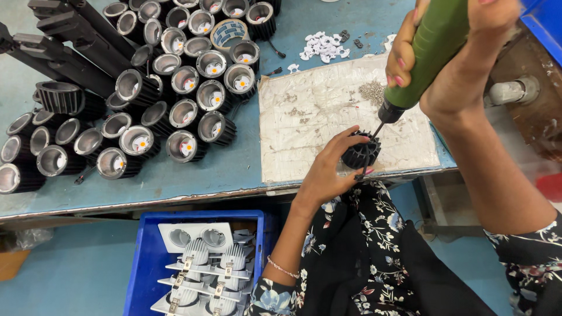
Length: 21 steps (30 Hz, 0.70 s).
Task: The person uses an electric screwdriver to secure internal components into black LED housings and applies circular stickers to the finished assemblies.
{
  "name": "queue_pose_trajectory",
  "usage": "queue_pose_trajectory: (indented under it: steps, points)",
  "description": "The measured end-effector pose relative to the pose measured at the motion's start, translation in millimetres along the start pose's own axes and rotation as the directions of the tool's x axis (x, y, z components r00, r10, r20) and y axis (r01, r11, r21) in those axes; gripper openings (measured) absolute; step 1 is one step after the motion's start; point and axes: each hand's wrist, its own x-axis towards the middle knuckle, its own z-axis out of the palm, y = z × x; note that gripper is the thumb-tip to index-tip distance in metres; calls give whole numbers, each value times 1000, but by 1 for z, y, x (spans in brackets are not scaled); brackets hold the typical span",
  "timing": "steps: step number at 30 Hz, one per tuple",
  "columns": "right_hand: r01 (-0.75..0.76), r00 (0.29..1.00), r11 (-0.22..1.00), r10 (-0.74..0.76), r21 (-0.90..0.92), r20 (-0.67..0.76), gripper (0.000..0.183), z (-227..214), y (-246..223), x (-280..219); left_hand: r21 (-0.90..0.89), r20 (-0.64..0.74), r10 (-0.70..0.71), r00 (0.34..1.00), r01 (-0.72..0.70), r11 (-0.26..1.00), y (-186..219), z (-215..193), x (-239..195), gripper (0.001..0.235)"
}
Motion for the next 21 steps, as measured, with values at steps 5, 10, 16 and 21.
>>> queue_pose_trajectory:
  steps: [5, 10, 16, 21]
  points:
    - [-20, 1000, 999, 20, -31, -16, 76, 9, -6, 0, 72, -34, -43, 999, 45, 996, -4, 6, 2, 46]
    - [1, 1000, 998, -3, -65, -17, 73, 11, -7, -1, 30, -45, -37, 998, 38, 999, -10, 7, 2, 45]
    - [9, 999, 1000, -10, -12, -47, 69, -4, 9, 3, 51, -77, -61, 995, 66, 997, -5, 10, 0, 51]
    - [24, 999, 999, -25, -25, -38, 68, -15, 16, 0, 70, -92, -42, 995, 49, 996, -4, 10, -1, 53]
